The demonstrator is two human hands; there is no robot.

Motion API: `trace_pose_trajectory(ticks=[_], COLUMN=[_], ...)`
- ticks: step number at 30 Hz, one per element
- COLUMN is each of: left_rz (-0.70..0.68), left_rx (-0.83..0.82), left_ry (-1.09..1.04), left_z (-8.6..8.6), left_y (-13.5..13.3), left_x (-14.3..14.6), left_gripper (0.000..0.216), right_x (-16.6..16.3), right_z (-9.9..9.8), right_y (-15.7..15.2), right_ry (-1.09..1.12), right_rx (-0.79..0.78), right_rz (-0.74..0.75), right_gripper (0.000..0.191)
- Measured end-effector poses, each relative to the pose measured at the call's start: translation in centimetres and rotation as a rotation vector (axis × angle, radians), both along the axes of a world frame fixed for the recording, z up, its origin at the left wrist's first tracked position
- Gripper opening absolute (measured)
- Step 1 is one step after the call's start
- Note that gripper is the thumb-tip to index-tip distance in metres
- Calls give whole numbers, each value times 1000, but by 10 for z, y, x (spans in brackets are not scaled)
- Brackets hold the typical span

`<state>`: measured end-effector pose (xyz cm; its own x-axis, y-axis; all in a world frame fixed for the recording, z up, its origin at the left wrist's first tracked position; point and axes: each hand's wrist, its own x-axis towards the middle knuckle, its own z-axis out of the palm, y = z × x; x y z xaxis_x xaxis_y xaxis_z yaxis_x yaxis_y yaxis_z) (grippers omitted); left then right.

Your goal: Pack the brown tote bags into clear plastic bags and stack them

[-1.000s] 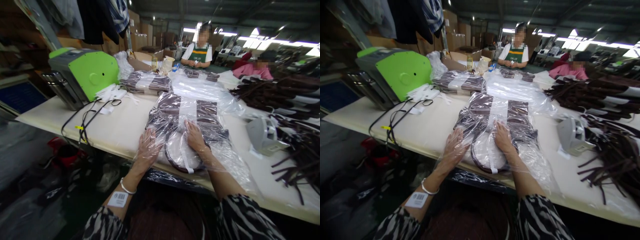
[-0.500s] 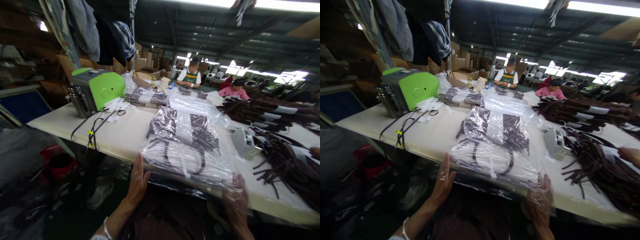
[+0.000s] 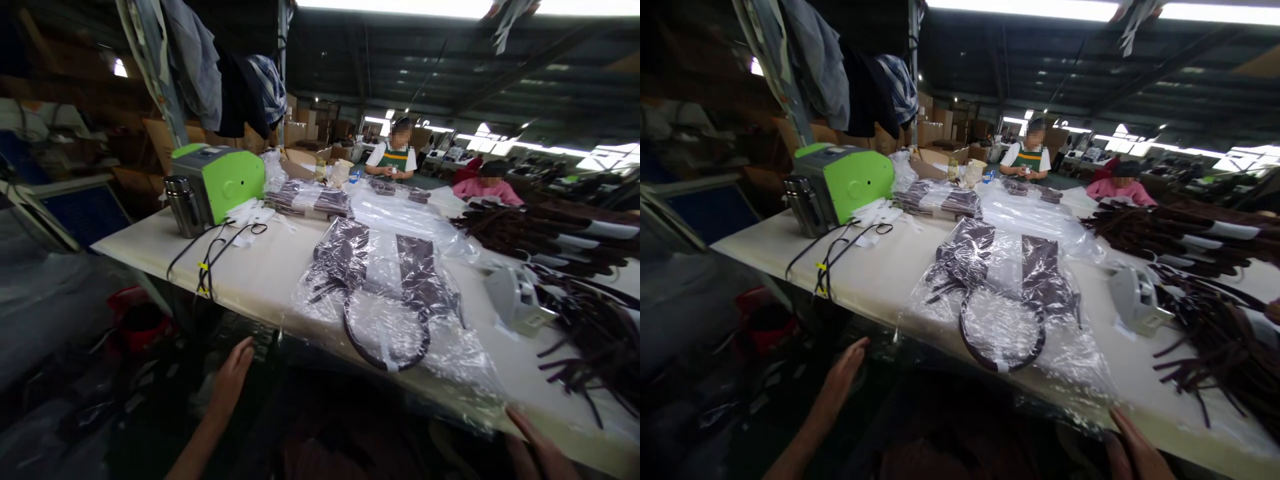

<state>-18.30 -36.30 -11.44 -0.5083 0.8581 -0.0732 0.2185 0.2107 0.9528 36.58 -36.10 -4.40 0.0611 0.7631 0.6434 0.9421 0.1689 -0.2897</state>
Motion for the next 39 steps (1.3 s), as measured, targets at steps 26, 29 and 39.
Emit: trace_pose_trajectory(ticks=[26,29,39], left_rz=[-220,-253,-340], left_rx=[10,-22,-94], left_ry=[-337,-423,-425], left_z=[55,60,83], left_y=[47,47,37], left_x=[60,56,49], left_gripper=[61,67,49], right_x=[-323,-305,-267], right_z=[44,52,88], right_y=[185,166,63], right_ry=[-338,-302,-65], right_rx=[-584,-604,-474], right_rz=[525,681,834], right_gripper=[61,50,51])
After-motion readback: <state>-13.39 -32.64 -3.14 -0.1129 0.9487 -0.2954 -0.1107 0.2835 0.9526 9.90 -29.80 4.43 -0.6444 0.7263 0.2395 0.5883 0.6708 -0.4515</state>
